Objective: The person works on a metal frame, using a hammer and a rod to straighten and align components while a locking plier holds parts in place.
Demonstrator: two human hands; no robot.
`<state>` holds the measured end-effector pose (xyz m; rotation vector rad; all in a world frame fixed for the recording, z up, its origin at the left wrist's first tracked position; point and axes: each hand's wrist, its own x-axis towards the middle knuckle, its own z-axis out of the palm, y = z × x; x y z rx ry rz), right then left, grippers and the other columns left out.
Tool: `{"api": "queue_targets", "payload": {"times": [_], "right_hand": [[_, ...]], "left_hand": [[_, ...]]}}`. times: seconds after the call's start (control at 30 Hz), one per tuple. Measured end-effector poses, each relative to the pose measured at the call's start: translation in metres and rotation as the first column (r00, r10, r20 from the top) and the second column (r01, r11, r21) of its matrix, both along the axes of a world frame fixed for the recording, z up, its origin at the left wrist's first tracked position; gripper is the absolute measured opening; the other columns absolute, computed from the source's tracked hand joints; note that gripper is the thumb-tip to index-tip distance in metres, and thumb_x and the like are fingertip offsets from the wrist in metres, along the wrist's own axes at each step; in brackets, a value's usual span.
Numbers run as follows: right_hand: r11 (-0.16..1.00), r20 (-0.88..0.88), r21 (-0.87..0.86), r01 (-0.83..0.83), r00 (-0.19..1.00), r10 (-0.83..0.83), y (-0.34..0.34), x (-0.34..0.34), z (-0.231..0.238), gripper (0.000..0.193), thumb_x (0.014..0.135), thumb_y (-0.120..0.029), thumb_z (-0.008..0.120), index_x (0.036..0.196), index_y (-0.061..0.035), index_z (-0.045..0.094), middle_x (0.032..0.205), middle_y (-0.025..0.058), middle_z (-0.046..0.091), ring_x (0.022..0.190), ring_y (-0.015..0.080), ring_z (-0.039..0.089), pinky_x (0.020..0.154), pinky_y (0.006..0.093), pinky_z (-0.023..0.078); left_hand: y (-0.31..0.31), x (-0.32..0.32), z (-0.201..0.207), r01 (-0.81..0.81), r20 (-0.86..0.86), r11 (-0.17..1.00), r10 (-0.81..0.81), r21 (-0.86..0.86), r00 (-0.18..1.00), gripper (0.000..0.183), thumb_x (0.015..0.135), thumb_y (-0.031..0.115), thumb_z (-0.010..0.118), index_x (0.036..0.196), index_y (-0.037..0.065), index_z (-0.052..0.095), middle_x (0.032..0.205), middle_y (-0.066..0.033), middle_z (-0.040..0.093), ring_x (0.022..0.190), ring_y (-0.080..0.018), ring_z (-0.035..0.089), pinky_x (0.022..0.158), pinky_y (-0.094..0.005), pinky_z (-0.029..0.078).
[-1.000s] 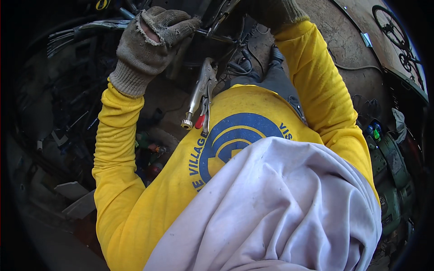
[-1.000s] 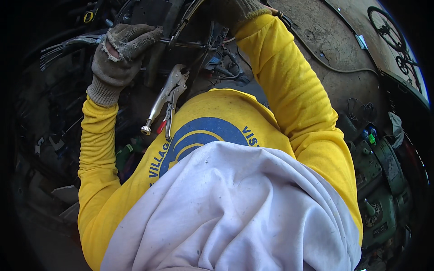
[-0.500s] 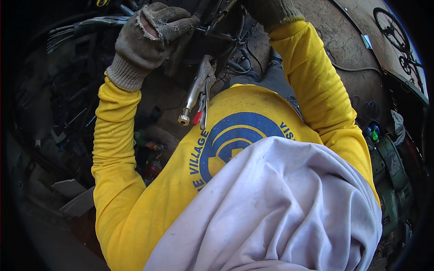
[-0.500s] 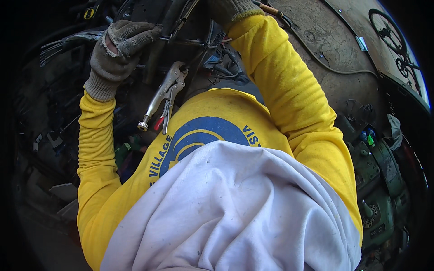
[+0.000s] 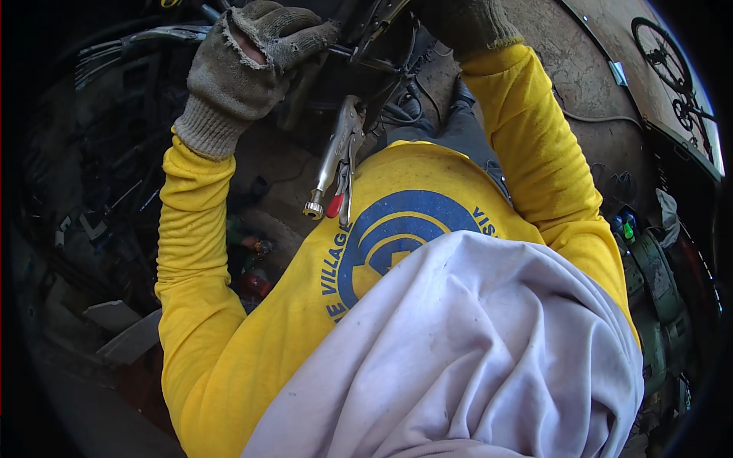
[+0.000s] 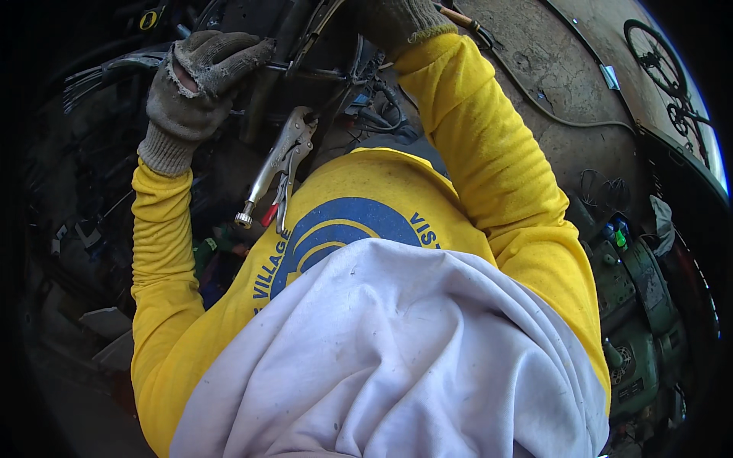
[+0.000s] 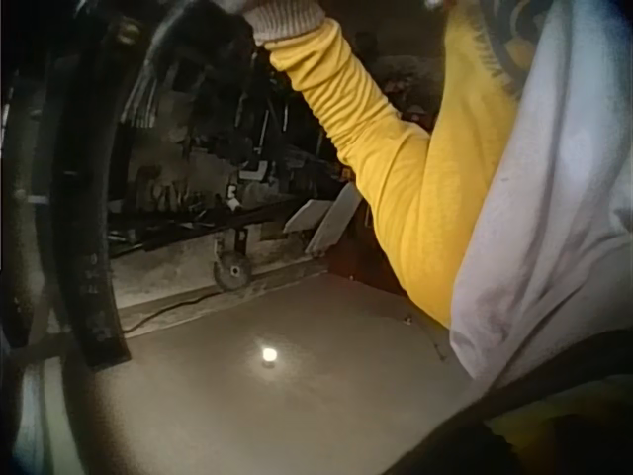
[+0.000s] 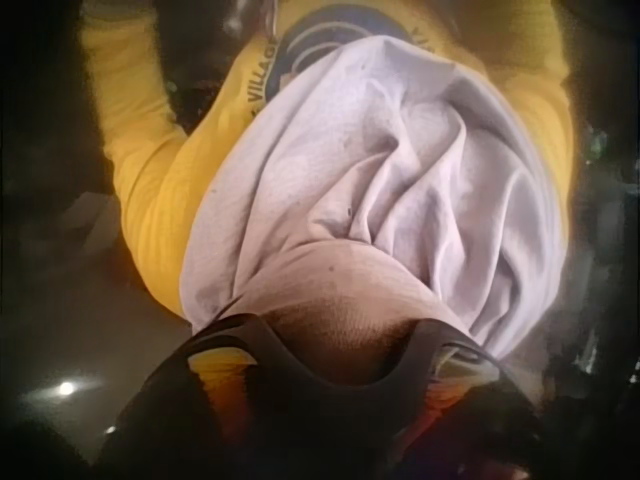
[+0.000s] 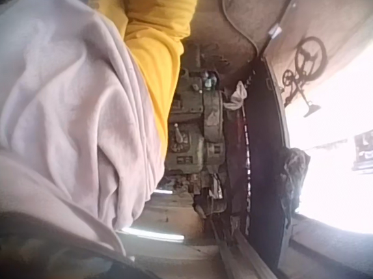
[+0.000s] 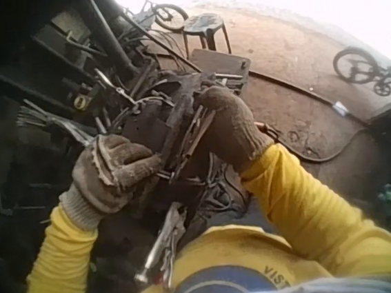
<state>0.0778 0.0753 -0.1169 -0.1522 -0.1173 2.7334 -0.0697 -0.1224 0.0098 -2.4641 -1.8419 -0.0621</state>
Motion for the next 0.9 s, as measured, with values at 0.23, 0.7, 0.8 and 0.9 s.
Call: {"api": "queue_targets", "payload": {"times": [0.23, 0.7, 0.8, 0.9], "right_hand": [[0.936, 0.37, 0.347, -0.063, 0.926, -0.075, 0.0, -0.003, 0.035, 0.021, 0.099, -0.021, 0.052, 0.102, -0.0037, 0.064, 0.092, 0.0139, 0.069, 0.085, 0.0311, 0.067, 0.081, 0.0439, 0.057], [0.639, 0.29, 0.769, 0.013, 0.884, -0.367, 0.003, -0.003, 0.009, 0.021, 0.102, -0.025, 0.055, 0.098, -0.006, 0.064, 0.082, 0.0105, 0.067, 0.078, 0.0279, 0.067, 0.074, 0.0391, 0.057], [0.989, -0.024, 0.032, -0.144, 0.989, 0.145, 0.008, 0.005, 0.006, 0.02, 0.103, -0.022, 0.054, 0.106, -0.0052, 0.064, 0.089, 0.0124, 0.069, 0.085, 0.0282, 0.068, 0.076, 0.0383, 0.058], [0.993, -0.05, 0.121, -0.01, 0.999, 0.017, 0.0, 0.014, -0.002, 0.024, 0.103, -0.022, 0.052, 0.11, -0.0037, 0.065, 0.096, 0.0129, 0.071, 0.092, 0.0279, 0.068, 0.081, 0.0387, 0.057]], "left_hand": [[-0.001, -0.003, -0.008, 0.065, -0.073, 0.998, -0.065, 0.001, 0.995, 0.053, 0.073, 0.009, 0.075, 0.125, 0.02, 0.073, 0.122, -0.001, 0.071, 0.108, -0.0277, 0.066, 0.094, -0.0409, 0.055], [0.004, -0.003, -0.001, 0.118, -0.016, 0.993, -0.118, -0.001, 0.993, 0.049, 0.073, 0.008, 0.076, 0.121, 0.016, 0.074, 0.121, -0.0032, 0.072, 0.106, -0.0277, 0.068, 0.092, -0.0395, 0.055], [0.004, 0.0, 0.008, 0.033, -0.065, 0.999, -0.033, 0.01, 0.997, 0.05, 0.074, 0.008, 0.076, 0.124, 0.016, 0.073, 0.121, -0.0029, 0.072, 0.106, -0.0274, 0.068, 0.092, -0.0393, 0.056], [0.002, -0.005, 0.011, -0.011, -0.064, 0.996, 0.017, 0.092, 0.998, 0.051, 0.077, 0.007, 0.076, 0.127, 0.016, 0.072, 0.12, -0.0032, 0.071, 0.106, -0.027, 0.068, 0.092, -0.0385, 0.056]]}}
